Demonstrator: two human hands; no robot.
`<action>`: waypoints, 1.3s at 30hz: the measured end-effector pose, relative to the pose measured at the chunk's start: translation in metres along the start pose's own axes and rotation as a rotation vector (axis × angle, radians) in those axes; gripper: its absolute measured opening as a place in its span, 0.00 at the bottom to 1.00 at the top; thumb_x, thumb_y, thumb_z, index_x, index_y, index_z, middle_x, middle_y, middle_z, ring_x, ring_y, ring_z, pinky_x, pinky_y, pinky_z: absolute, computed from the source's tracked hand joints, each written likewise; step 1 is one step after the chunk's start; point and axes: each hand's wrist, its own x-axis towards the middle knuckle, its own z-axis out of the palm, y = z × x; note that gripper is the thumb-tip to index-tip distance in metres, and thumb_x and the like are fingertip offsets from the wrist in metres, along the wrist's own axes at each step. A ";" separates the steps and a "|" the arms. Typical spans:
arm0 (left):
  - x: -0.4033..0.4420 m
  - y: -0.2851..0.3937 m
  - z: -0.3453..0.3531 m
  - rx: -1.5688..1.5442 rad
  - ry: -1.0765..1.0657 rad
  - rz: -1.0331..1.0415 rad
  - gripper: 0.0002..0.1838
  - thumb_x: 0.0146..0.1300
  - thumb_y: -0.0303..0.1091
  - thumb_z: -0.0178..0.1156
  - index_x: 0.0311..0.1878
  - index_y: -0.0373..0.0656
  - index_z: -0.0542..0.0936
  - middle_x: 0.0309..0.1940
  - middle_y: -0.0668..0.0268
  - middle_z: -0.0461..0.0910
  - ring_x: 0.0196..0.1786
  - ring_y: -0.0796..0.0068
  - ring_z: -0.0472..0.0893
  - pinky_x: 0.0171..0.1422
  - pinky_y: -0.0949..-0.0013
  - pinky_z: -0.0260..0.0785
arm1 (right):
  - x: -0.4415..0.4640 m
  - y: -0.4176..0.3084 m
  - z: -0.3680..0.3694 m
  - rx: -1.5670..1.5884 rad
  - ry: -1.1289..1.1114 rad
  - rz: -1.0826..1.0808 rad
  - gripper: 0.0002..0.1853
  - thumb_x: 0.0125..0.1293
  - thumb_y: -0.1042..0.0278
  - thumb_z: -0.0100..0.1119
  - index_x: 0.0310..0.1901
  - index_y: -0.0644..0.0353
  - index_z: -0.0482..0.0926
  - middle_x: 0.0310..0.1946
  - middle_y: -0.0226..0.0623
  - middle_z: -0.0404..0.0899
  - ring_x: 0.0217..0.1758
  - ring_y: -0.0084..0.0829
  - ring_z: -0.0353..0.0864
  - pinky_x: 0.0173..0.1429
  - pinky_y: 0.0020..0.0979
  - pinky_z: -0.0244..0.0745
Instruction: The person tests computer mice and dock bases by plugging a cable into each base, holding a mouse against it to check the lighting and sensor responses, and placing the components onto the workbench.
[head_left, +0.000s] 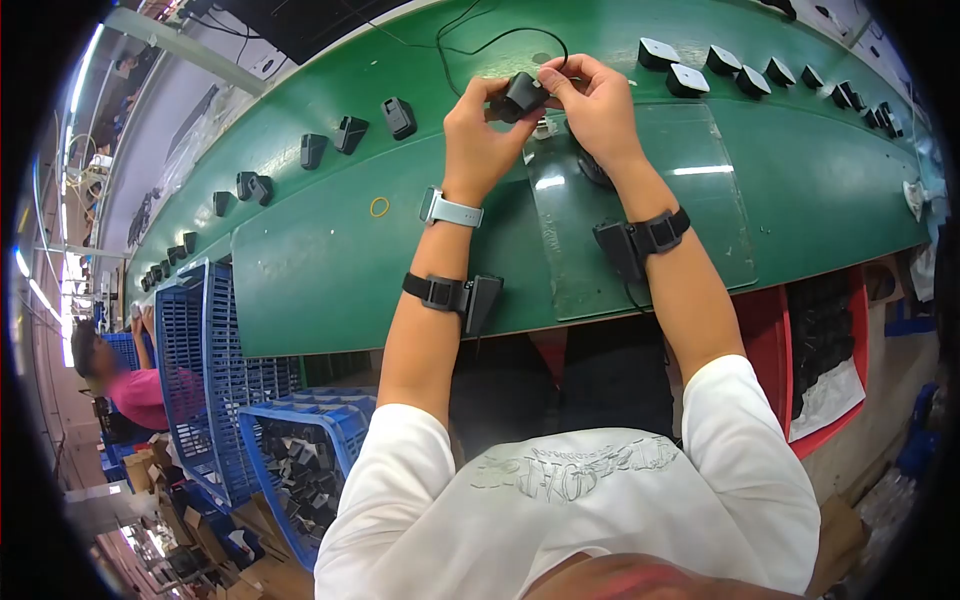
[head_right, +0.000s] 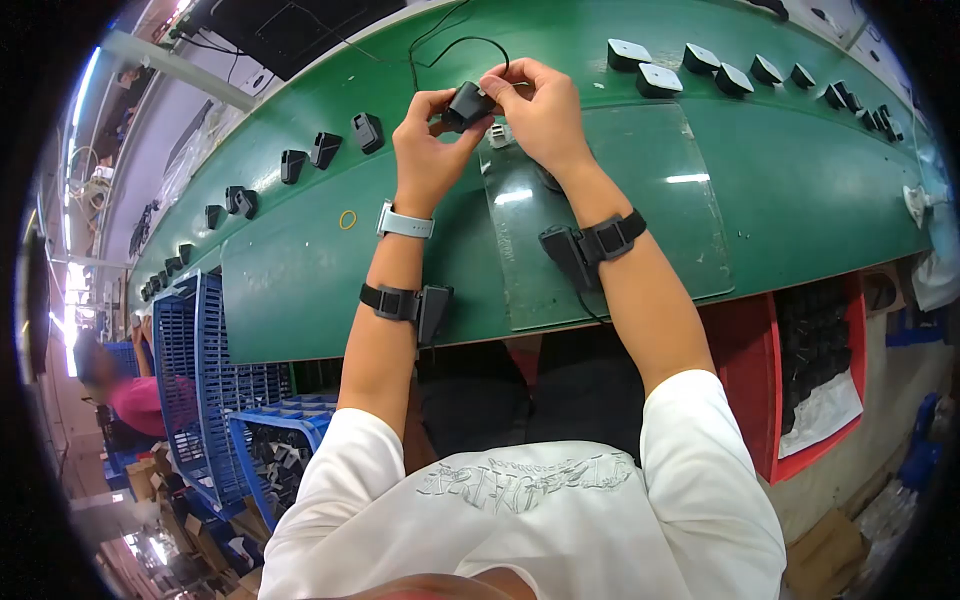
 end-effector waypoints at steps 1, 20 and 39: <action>-0.003 -0.001 -0.003 0.034 0.008 0.031 0.25 0.50 0.32 0.79 0.49 0.35 0.79 0.42 0.54 0.87 0.48 0.61 0.88 0.49 0.63 0.82 | -0.001 0.001 0.001 -0.092 -0.009 -0.023 0.08 0.72 0.69 0.66 0.45 0.66 0.83 0.40 0.33 0.86 0.44 0.22 0.85 0.50 0.28 0.85; -0.012 -0.005 -0.004 0.102 0.116 0.105 0.28 0.43 0.28 0.79 0.50 0.39 0.81 0.43 0.55 0.85 0.45 0.52 0.86 0.52 0.59 0.80 | 0.001 -0.010 -0.004 -0.471 -0.171 -0.015 0.14 0.66 0.62 0.72 0.47 0.61 0.86 0.38 0.31 0.86 0.43 0.20 0.82 0.47 0.23 0.74; -0.003 -0.004 -0.029 -1.375 -0.126 -0.644 0.19 0.77 0.39 0.50 0.64 0.38 0.69 0.52 0.48 0.77 0.47 0.49 0.84 0.51 0.49 0.81 | 0.004 -0.005 -0.005 0.165 -0.130 0.043 0.23 0.70 0.68 0.49 0.64 0.66 0.72 0.57 0.48 0.80 0.55 0.37 0.85 0.57 0.31 0.82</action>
